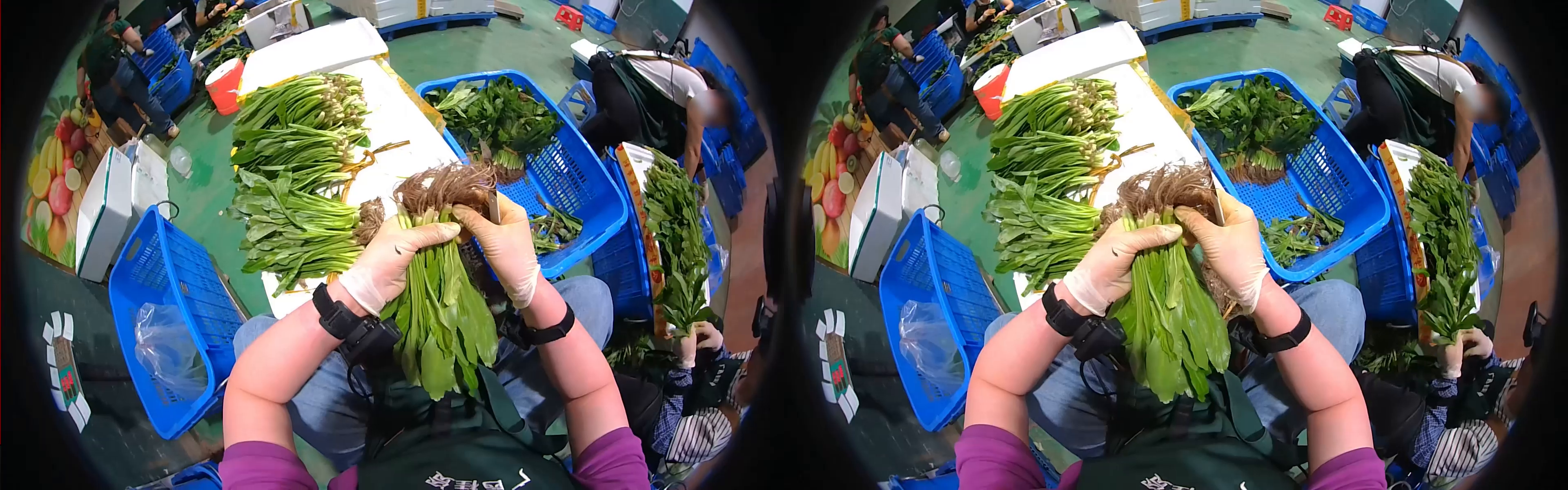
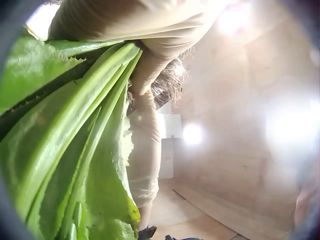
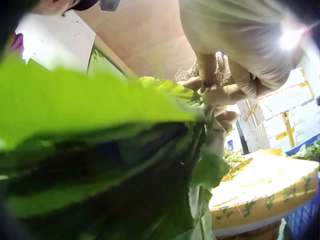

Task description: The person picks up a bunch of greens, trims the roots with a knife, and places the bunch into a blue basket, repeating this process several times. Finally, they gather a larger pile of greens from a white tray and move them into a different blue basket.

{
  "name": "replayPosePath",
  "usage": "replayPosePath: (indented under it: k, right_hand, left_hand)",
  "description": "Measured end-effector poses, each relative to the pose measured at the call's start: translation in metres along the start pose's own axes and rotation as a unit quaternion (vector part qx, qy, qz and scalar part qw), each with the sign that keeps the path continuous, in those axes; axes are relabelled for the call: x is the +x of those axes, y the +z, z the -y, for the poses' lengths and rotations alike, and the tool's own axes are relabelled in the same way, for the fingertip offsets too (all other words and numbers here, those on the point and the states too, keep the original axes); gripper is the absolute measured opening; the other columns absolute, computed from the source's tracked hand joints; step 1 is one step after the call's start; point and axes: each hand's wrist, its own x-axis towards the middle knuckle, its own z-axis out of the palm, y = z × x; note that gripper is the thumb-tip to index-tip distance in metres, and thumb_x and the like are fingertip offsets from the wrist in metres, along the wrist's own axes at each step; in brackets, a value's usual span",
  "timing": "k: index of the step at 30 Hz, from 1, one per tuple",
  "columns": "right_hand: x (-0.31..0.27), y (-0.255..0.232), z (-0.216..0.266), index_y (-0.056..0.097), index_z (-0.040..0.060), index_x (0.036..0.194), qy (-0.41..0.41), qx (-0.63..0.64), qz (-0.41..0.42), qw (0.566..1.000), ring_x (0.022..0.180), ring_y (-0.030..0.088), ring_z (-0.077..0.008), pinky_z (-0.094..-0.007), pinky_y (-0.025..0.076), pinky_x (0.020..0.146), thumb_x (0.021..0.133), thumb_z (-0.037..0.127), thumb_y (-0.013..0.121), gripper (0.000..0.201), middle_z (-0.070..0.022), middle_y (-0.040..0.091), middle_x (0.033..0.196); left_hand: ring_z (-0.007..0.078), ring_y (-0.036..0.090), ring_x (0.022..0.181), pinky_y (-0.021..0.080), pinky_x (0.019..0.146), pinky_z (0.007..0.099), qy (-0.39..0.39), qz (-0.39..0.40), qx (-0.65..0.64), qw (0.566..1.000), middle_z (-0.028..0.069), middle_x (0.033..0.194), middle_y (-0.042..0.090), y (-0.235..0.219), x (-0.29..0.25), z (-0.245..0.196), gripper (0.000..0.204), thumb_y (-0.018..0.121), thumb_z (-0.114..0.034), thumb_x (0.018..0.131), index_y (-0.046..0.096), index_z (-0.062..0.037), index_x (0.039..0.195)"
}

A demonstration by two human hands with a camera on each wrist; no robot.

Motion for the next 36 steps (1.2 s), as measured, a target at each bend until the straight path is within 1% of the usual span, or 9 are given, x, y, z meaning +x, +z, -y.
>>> replayPosePath:
  k: [3,8,15,21,24,28,30,32,36]
  right_hand:
    - [0.002,0.0,0.01,0.068,0.0007,0.11,0.004,-0.016,0.01,1.0,0.08,0.061,-0.0075,-0.0239,0.05,0.071,0.094,0.009,0.069,0.018,-0.0012,0.07,0.094]
    - [0.009,0.003,0.002,0.066,-0.0004,0.104,-0.058,-0.035,-0.004,0.998,0.084,0.06,-0.0092,-0.0254,0.05,0.073,0.096,0.011,0.066,0.014,-0.0026,0.069,0.095]
    - [0.007,0.0,-0.006,0.062,-0.0009,0.113,-0.042,-0.014,0.014,0.999,0.079,0.059,-0.0077,-0.0245,0.049,0.07,0.096,0.009,0.064,0.02,-0.0018,0.067,0.095]
    - [0.002,0.0,-0.007,0.062,0.0006,0.117,-0.022,-0.029,0.047,0.998,0.077,0.057,-0.0065,-0.0237,0.048,0.068,0.095,0.011,0.066,0.025,0.0001,0.066,0.097]
    - [0.005,-0.011,-0.003,0.06,0.0002,0.122,0.033,-0.037,0.091,0.995,0.085,0.059,-0.0075,-0.0236,0.049,0.074,0.094,0.013,0.07,0.032,-0.0017,0.067,0.103]
    - [0.007,-0.01,0.001,0.054,-0.0015,0.134,-0.067,-0.03,0.044,0.996,0.102,0.06,-0.0105,-0.0255,0.052,0.085,0.088,0.017,0.078,0.055,-0.005,0.066,0.11]
    - [0.006,-0.01,0.001,0.049,-0.0004,0.142,-0.041,0.011,0.117,0.992,0.102,0.064,-0.0138,-0.0269,0.051,0.091,0.088,0.02,0.078,0.065,-0.006,0.067,0.113]
    - [0.001,-0.01,0.006,0.057,-0.0012,0.135,-0.02,-0.016,0.142,0.989,0.102,0.064,-0.013,-0.0272,0.051,0.091,0.091,0.016,0.074,0.051,-0.0064,0.068,0.112]
    - [-0.002,-0.009,-0.001,0.07,-0.0031,0.114,-0.055,-0.035,0.109,0.992,0.09,0.065,-0.0109,-0.0263,0.053,0.084,0.098,0.008,0.064,0.02,-0.0044,0.072,0.098]
  left_hand:
    - [0.0189,0.071,0.091,0.059,0.083,0.0338,0.1,-0.009,0.013,0.995,0.0086,0.108,0.071,0.005,0.003,0.001,0.037,0.071,-0.004,0.089,0.061,-0.0017,0.125]
    - [0.0161,0.059,0.116,0.05,0.1,0.0336,0.192,-0.007,0.084,0.978,0.0055,0.128,0.061,0.003,0.008,0.007,0.053,0.076,-0.004,0.085,0.055,-0.0022,0.133]
    - [0.0157,0.062,0.11,0.049,0.101,0.0327,0.118,0.021,0.061,0.991,0.0045,0.124,0.065,-0.008,0.012,0.012,0.053,0.075,0.0,0.085,0.055,-0.0012,0.134]
    - [0.0149,0.062,0.109,0.05,0.099,0.0322,0.153,-0.014,0.157,0.976,0.0053,0.123,0.066,-0.013,0.011,0.02,0.05,0.071,0.002,0.084,0.057,-0.0003,0.132]
    - [0.0146,0.062,0.11,0.05,0.098,0.0317,0.147,0.0,0.187,0.971,0.0061,0.124,0.066,-0.014,0.013,0.017,0.049,0.067,0.002,0.084,0.057,0.001,0.132]
    - [0.0135,0.062,0.109,0.049,0.097,0.0306,0.148,0.021,0.223,0.963,0.005,0.119,0.067,-0.012,0.022,0.034,0.044,0.067,0.001,0.085,0.059,0.0002,0.128]
    - [0.0126,0.061,0.102,0.05,0.092,0.0298,0.142,0.031,0.258,0.955,0.0021,0.109,0.067,0.003,0.009,0.034,0.037,0.071,-0.004,0.084,0.061,-0.0008,0.12]
    - [0.0121,0.06,0.095,0.05,0.087,0.03,0.107,0.01,0.361,0.927,0.0014,0.103,0.067,0.01,0.0,0.029,0.036,0.073,-0.007,0.083,0.061,-0.0008,0.116]
    - [0.0114,0.059,0.091,0.05,0.083,0.03,0.027,0.032,0.331,0.943,0.0011,0.1,0.066,0.01,-0.003,0.021,0.034,0.074,-0.008,0.083,0.061,-0.0011,0.113]
